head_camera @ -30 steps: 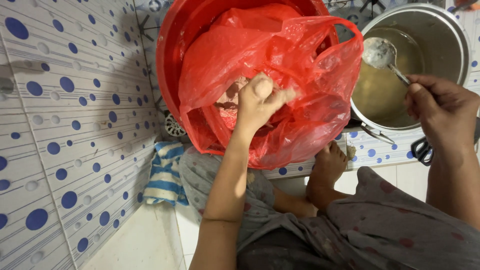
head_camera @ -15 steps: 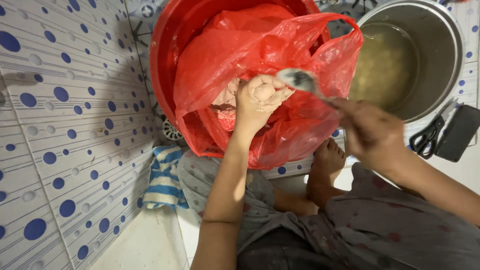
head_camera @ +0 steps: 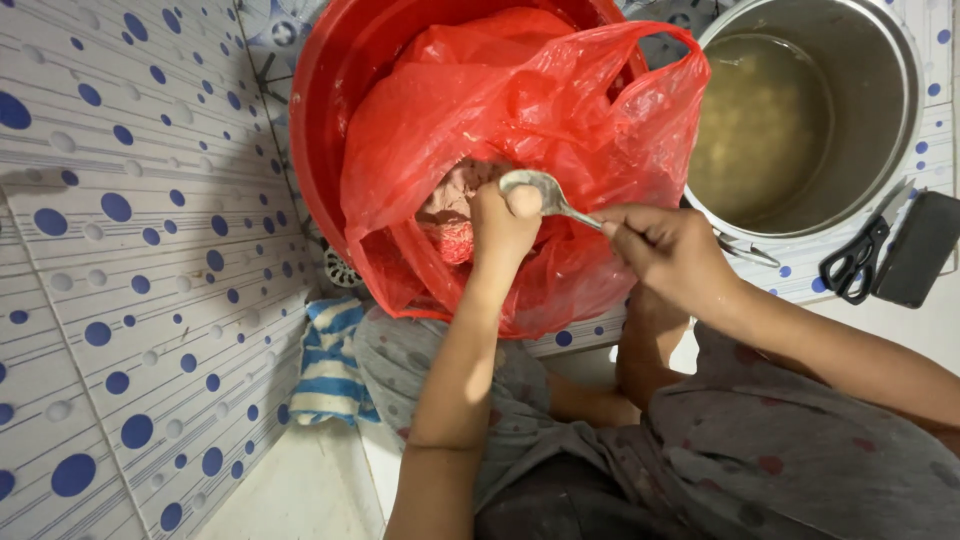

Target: Forming meatballs by squeezing meat paste through the hand and scooping it into a pot with a spoon

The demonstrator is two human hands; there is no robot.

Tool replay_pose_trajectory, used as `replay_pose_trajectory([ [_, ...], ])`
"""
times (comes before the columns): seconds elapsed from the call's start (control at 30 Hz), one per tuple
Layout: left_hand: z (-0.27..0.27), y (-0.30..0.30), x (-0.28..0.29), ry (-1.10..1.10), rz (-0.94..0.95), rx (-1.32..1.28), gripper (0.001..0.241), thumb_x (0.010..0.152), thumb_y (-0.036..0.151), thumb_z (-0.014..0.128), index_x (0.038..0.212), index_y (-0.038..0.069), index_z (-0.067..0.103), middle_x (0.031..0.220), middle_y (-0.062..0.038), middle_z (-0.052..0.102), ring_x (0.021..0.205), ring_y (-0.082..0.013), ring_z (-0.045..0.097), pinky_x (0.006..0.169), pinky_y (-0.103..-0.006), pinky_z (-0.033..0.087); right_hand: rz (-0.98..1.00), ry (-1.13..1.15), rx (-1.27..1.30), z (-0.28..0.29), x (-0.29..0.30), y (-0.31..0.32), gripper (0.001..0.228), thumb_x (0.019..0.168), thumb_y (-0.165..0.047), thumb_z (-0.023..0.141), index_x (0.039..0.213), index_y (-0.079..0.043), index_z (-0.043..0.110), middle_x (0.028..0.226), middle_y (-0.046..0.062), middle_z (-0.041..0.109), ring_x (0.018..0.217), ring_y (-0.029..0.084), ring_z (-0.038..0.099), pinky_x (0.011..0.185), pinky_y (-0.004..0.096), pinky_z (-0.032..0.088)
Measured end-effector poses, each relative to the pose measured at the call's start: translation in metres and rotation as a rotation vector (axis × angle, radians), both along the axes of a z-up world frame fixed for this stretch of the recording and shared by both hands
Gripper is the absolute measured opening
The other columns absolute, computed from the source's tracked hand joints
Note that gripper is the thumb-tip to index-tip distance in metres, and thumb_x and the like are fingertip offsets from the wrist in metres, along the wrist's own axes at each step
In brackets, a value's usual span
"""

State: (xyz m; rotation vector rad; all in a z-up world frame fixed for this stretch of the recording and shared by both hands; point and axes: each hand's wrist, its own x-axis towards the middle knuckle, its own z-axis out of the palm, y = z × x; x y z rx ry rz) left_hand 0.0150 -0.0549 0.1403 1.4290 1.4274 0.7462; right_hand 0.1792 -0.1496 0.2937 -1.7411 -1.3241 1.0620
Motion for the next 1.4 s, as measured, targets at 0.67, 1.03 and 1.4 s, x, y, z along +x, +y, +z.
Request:
replay_pose_trajectory([
  [0.67, -0.078, 0.030, -0.019, 0.607, -0.278, -0.077, 0.018, 0.086, 0.034, 0.071, 0.089, 0.016, 0.075, 0.096, -0.010, 0.077, 0.095, -0.0411, 0.071, 0.075, -0.0544, 0.054, -0.502, -0.226, -0.118, -0.135, 0.241, -0.053, 0.017, 0.105, -0.011, 0.067, 0.118, -0.007, 0.077, 0.082, 0.004, 0.068, 0.068, 0.011, 0.057, 0.061, 0.026, 0.046],
  [1.03, -0.101, 0.041, -0.031, 0.492, -0.075, 0.151, 0.035, 0.077, 0.037, 0.086, 0.088, 0.013, 0.063, 0.077, -0.017, 0.073, 0.084, -0.0418, 0.069, 0.081, -0.0514, 0.050, -0.389, -0.498, 0.218, -0.200, 0.289, -0.049, 0.022, 0.110, -0.005, 0.062, 0.123, 0.006, 0.076, 0.109, 0.018, 0.073, 0.084, 0.024, 0.068, 0.072, 0.035, 0.054],
  [1.4, -0.186, 0.054, 0.011, 0.924, -0.570, -0.276, 0.055, 0.105, 0.025, 0.018, 0.141, 0.012, 0.057, 0.136, -0.023, 0.063, 0.126, -0.0431, 0.059, 0.110, -0.0531, 0.042, -0.592, 0.007, 0.174, -0.131, 0.257, -0.048, 0.018, 0.116, -0.019, 0.063, 0.125, -0.005, 0.070, 0.083, 0.002, 0.062, 0.061, 0.006, 0.049, 0.054, 0.022, 0.041],
])
